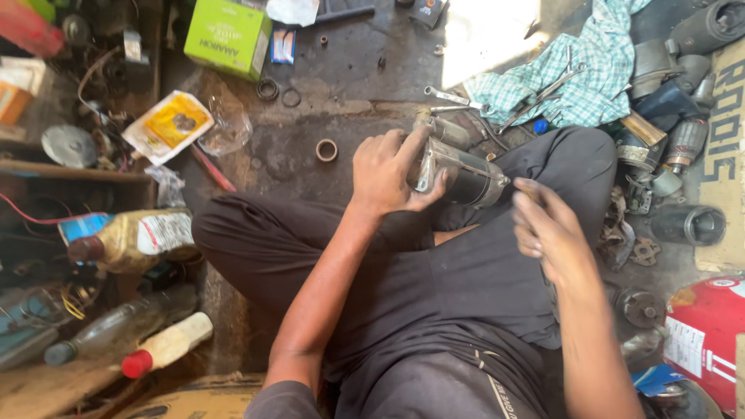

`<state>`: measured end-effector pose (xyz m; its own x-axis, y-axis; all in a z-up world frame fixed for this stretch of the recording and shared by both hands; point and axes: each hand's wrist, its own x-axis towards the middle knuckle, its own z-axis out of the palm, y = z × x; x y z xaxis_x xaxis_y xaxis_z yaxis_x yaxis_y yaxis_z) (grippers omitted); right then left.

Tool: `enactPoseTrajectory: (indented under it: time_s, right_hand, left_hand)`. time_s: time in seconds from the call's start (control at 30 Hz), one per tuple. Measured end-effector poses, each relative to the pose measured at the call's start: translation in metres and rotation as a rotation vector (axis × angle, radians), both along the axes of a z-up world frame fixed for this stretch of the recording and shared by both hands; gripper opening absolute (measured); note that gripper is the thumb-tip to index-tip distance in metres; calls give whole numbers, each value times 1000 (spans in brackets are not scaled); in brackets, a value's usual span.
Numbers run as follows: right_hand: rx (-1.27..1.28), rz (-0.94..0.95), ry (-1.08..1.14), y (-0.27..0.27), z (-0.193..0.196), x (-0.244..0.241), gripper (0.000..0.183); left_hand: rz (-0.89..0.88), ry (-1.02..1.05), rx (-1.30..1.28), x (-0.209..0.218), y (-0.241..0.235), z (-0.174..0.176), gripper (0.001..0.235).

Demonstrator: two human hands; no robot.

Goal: The person sits on the floor and uses a screwdriver to remove screws from a starter motor. They rotate the motor to access different sides and continue unscrewing fasteners throughout the clip.

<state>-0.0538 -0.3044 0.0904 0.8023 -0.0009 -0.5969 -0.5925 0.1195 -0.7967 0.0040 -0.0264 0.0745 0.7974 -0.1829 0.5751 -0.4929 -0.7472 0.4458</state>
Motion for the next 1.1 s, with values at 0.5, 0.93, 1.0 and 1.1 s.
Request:
enactPoseTrajectory:
  time_s: [0.5, 0.93, 1.0, 1.1]
  right_hand:
    - [-290, 135, -189, -9, -11, 0, 31]
    - [-516, 292, -414, 59, 27, 40, 33]
    - [-501, 311, -397, 56, 24, 42, 32]
    - [-348, 258, -347, 52, 16, 39, 31]
  left_hand:
    - [65, 552, 48, 15, -19, 80, 70]
    - [226, 805, -318, 53, 50, 11, 55]
    - [203, 698, -351, 55, 43, 3, 52]
    - [186, 583, -430, 55, 32, -8, 46]
